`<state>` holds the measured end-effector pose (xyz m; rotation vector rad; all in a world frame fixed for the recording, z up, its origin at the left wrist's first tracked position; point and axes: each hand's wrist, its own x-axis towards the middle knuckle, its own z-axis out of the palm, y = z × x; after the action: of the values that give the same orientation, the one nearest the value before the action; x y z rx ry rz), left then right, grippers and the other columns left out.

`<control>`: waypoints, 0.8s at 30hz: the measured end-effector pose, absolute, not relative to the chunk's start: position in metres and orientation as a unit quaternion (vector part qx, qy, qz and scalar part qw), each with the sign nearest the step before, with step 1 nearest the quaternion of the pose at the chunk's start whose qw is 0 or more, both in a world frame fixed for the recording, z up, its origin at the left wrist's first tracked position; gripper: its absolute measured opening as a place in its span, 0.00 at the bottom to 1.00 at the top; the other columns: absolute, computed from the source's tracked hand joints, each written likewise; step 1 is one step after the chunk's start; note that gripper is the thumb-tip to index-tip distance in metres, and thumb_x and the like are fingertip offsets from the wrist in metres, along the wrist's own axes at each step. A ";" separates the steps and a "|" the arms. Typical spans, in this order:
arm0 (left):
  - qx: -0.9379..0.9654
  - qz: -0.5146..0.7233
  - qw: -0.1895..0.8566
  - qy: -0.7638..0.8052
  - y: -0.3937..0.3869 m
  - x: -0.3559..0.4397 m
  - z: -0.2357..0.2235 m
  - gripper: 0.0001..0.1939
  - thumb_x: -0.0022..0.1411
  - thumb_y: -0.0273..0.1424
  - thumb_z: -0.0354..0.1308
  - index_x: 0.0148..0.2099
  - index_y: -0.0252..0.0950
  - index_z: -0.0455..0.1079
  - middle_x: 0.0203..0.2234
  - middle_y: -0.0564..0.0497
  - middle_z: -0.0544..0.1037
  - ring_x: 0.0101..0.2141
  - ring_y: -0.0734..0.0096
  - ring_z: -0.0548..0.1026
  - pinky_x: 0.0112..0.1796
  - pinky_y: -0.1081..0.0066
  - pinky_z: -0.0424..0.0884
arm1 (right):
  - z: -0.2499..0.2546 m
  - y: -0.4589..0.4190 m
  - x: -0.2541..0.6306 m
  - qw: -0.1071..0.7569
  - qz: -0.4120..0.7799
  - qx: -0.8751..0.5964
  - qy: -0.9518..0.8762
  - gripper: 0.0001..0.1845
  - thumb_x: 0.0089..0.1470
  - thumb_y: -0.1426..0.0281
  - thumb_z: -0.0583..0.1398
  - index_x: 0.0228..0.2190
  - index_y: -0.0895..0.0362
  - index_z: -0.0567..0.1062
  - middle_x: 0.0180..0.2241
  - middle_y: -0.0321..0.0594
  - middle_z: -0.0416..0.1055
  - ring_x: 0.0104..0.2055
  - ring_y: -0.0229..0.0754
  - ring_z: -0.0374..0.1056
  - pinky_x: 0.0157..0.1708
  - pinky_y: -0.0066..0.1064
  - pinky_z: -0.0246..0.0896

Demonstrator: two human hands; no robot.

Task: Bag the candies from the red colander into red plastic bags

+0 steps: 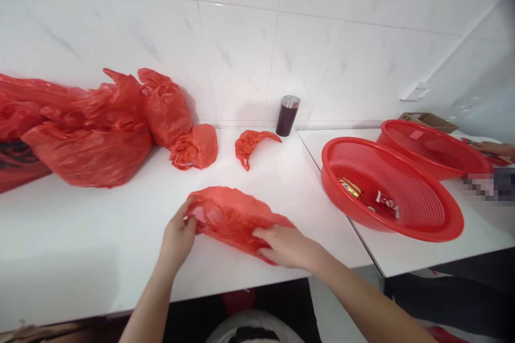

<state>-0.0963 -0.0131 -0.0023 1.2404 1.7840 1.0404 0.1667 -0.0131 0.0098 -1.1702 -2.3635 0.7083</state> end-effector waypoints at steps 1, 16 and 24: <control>0.474 0.397 0.325 0.716 -0.013 -0.105 -0.004 0.26 0.60 0.34 0.49 0.60 0.33 0.62 0.33 0.47 0.77 0.31 0.62 0.77 0.38 0.60 0.75 | 0.011 -0.011 0.175 0.180 0.253 -0.434 -0.846 0.03 0.47 0.70 0.64 0.27 0.50 0.78 0.20 0.33 0.71 0.22 0.39 0.65 0.27 0.29 0.58; 0.721 0.239 0.081 0.645 0.016 -0.061 -0.020 0.18 0.62 0.30 0.50 0.52 0.40 0.72 0.55 0.45 0.73 0.53 0.46 0.68 0.51 0.48 0.65 | 0.034 0.008 0.185 -0.044 0.165 -0.337 -0.926 0.19 0.50 0.84 0.55 0.36 0.55 0.81 0.61 0.48 0.60 0.63 0.54 0.54 0.59 0.46 0.50; 0.693 0.237 0.178 0.657 0.011 -0.104 -0.002 0.26 0.51 0.22 0.48 0.51 0.38 0.73 0.50 0.47 0.77 0.48 0.56 0.75 0.50 0.64 0.69 | 0.068 0.008 0.238 0.047 0.243 -0.438 -0.864 0.15 0.56 0.77 0.55 0.41 0.54 0.78 0.47 0.43 0.75 0.52 0.46 0.69 0.52 0.39 0.62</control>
<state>-0.1038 0.0115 -0.0025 1.9600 1.8593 0.6715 0.2381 0.0077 0.0678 -1.3361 -2.6380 0.7404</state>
